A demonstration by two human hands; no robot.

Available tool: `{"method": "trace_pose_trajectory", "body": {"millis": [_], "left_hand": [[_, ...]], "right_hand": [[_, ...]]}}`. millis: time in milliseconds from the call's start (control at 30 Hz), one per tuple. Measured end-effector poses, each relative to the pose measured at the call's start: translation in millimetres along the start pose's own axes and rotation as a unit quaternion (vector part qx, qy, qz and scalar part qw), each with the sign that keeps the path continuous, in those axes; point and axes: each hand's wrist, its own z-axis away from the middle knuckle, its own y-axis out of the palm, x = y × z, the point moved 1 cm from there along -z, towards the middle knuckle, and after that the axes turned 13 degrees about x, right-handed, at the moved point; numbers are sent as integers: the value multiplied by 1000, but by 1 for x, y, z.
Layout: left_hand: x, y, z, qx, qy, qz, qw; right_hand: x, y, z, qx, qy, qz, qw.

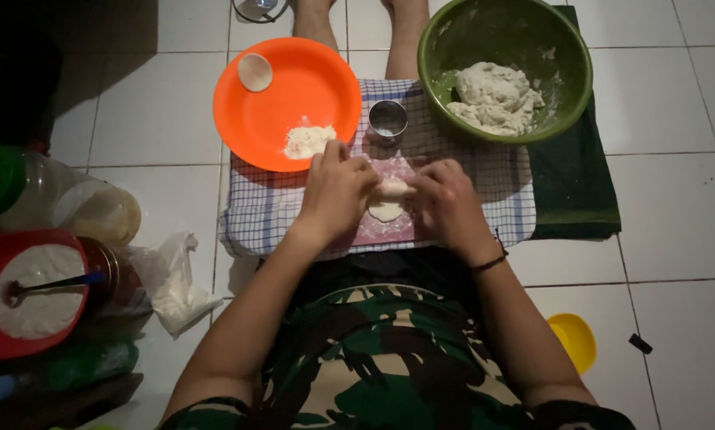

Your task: Preparing dumplings by rolling out dough, cutting circular wrappers with a mold, and folding them into shape while sitting on the floor.

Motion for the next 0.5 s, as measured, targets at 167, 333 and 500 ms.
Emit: {"method": "trace_pose_trajectory", "body": {"millis": [167, 333, 500], "left_hand": [[-16, -15, 27, -10, 8, 26, 1000], [-12, -5, 34, -19, -10, 40, 999], [-22, -17, 40, -23, -2, 77, 997]], "right_hand": [[21, 2, 19, -31, 12, -67, 997], [39, -12, 18, -25, 18, -75, 997], [47, -12, 20, -49, 2, -100, 994]]}}
